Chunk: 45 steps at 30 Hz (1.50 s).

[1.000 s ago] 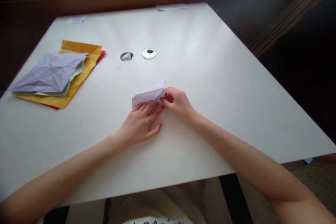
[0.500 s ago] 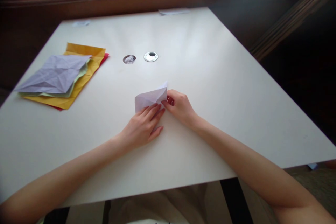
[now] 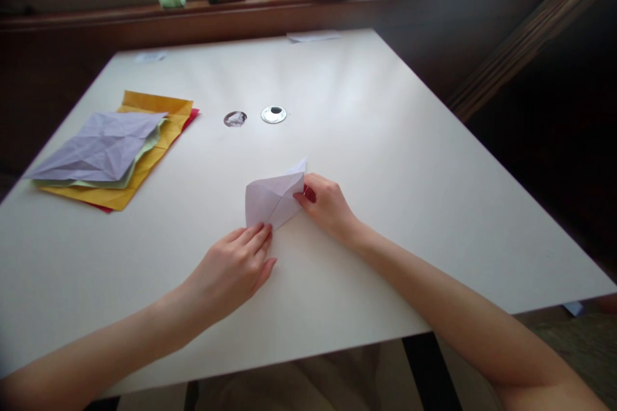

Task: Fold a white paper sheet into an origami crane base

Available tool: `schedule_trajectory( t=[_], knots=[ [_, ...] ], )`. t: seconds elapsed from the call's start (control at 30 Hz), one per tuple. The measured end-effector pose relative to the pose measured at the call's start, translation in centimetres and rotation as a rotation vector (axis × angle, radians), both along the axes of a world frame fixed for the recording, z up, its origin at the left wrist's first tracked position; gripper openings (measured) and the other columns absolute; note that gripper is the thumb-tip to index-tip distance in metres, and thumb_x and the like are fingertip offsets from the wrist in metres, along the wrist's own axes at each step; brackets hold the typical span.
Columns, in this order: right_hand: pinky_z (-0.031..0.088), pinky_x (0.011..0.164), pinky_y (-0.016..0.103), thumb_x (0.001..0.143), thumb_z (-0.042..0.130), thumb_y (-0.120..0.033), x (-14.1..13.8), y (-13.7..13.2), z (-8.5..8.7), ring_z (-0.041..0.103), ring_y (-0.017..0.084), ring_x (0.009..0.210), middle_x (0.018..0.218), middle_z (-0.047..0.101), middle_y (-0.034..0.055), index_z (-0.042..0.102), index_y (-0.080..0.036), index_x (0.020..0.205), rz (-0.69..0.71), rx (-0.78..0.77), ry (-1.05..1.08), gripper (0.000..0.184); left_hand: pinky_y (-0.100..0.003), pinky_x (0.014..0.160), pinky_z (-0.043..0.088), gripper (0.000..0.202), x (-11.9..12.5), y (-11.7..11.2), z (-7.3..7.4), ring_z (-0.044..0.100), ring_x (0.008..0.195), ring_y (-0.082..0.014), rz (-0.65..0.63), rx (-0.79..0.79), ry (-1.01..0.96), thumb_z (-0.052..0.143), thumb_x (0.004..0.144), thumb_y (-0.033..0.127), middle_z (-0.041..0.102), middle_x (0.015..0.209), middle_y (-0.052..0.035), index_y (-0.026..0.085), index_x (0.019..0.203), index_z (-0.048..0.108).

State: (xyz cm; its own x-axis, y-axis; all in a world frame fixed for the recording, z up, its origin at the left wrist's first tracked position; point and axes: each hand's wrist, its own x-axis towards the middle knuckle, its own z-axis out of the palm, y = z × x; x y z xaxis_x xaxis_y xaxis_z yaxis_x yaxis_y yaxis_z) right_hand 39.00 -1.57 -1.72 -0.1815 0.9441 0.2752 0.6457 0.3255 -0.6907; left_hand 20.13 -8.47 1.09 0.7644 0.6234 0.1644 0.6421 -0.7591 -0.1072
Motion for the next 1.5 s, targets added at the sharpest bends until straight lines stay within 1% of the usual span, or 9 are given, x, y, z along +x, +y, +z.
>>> schedule_trajectory(
  t=[0.33,0.6,0.83,0.97,1.07,1.17,1.27,1.37,1.5],
  knots=[
    [0.035,0.051,0.021,0.071,0.053,-0.016,0.1,0.0,0.0,0.042,0.009,0.052,0.059,0.048,-0.0028,0.052,-0.017,0.066,0.008,-0.011,0.010,0.005,-0.034,0.078,0.046,0.039,-0.2,-2.1,1.4,0.059,0.096,-0.0264,0.028,-0.081,0.155,0.049,0.081,0.033,0.061,0.107,-0.0198,0.003,0.103,0.060],
    [0.034,0.050,0.021,0.071,0.054,-0.018,0.1,0.0,-0.2,0.042,0.009,0.051,0.058,0.047,-0.0031,0.051,-0.017,0.063,-0.001,0.006,0.004,0.008,-0.032,0.055,0.042,0.028,-0.3,-0.9,4.0,0.059,0.062,-0.0220,0.142,-0.322,0.145,0.046,0.082,0.034,0.062,0.062,-0.0077,0.012,0.075,0.062],
    [0.037,0.051,0.022,0.076,0.054,-0.019,0.5,0.1,0.0,0.042,0.008,0.051,0.066,0.052,-0.0009,0.057,-0.018,0.072,-0.004,0.076,-0.003,0.006,-0.025,0.048,0.027,0.041,-2.1,1.1,5.1,0.053,0.051,-0.0147,0.165,-0.455,0.080,0.036,0.087,0.038,0.056,0.052,-0.0014,0.018,0.057,0.055],
    [0.042,0.053,0.023,0.080,0.051,-0.020,0.5,0.0,0.5,0.049,0.009,0.057,0.077,0.056,0.0017,0.058,-0.019,0.081,0.051,0.136,0.063,0.007,-0.024,0.046,0.019,0.043,-3.1,3.6,4.5,0.047,0.050,-0.0124,0.278,-0.446,0.053,0.034,0.086,0.042,0.055,0.054,-0.0003,0.018,0.054,0.050],
    [0.045,0.055,0.025,0.078,0.053,-0.021,0.4,-0.5,0.8,0.053,0.011,0.062,0.083,0.054,0.0024,0.051,-0.021,0.088,0.007,0.234,0.099,0.010,-0.024,0.046,0.018,0.053,-3.5,5.3,3.5,0.045,0.048,-0.0130,0.424,-0.501,0.029,0.030,0.082,0.056,0.052,0.051,-0.0005,0.018,0.050,0.049],
    [0.043,0.052,0.025,0.072,0.059,-0.018,0.3,-1.3,1.2,0.050,0.011,0.058,0.073,0.049,-0.0007,0.043,-0.023,0.077,-0.023,0.404,0.108,0.017,-0.024,0.047,0.020,0.057,-3.6,6.2,2.4,0.045,0.049,-0.0132,0.510,-0.575,-0.078,0.029,0.078,0.064,0.053,0.051,0.0004,0.019,0.050,0.049],
    [0.043,0.050,0.024,0.071,0.060,-0.013,0.0,-2.2,1.4,0.050,0.011,0.057,0.065,0.050,-0.0019,0.042,-0.023,0.073,0.160,0.524,0.092,0.021,-0.023,0.048,0.023,0.055,-3.5,6.4,1.4,0.046,0.051,-0.0129,0.573,-0.594,-0.223,0.033,0.075,0.066,0.055,0.055,0.0011,0.019,0.055,0.051],
    [0.048,0.059,0.027,0.074,0.057,-0.014,-0.5,-2.5,1.4,0.056,0.014,0.070,0.078,0.058,0.0030,0.049,-0.023,0.087,0.353,0.483,-0.020,0.018,-0.022,0.049,0.025,0.050,-3.3,6.4,0.5,0.048,0.054,-0.0125,0.623,-0.586,-0.371,0.037,0.074,0.065,0.057,0.059,0.0018,0.019,0.061,0.053],
    [0.049,0.066,0.031,0.080,0.046,-0.014,-1.0,-2.1,0.7,0.056,0.018,0.082,0.089,0.059,0.0088,0.054,-0.019,0.098,0.397,0.356,-0.155,0.020,-0.021,0.048,0.026,0.040,-3.2,6.4,-0.4,0.047,0.054,-0.0109,0.643,-0.578,-0.498,0.046,0.074,0.055,0.056,0.059,0.0028,0.018,0.061,0.053]
  ],
)
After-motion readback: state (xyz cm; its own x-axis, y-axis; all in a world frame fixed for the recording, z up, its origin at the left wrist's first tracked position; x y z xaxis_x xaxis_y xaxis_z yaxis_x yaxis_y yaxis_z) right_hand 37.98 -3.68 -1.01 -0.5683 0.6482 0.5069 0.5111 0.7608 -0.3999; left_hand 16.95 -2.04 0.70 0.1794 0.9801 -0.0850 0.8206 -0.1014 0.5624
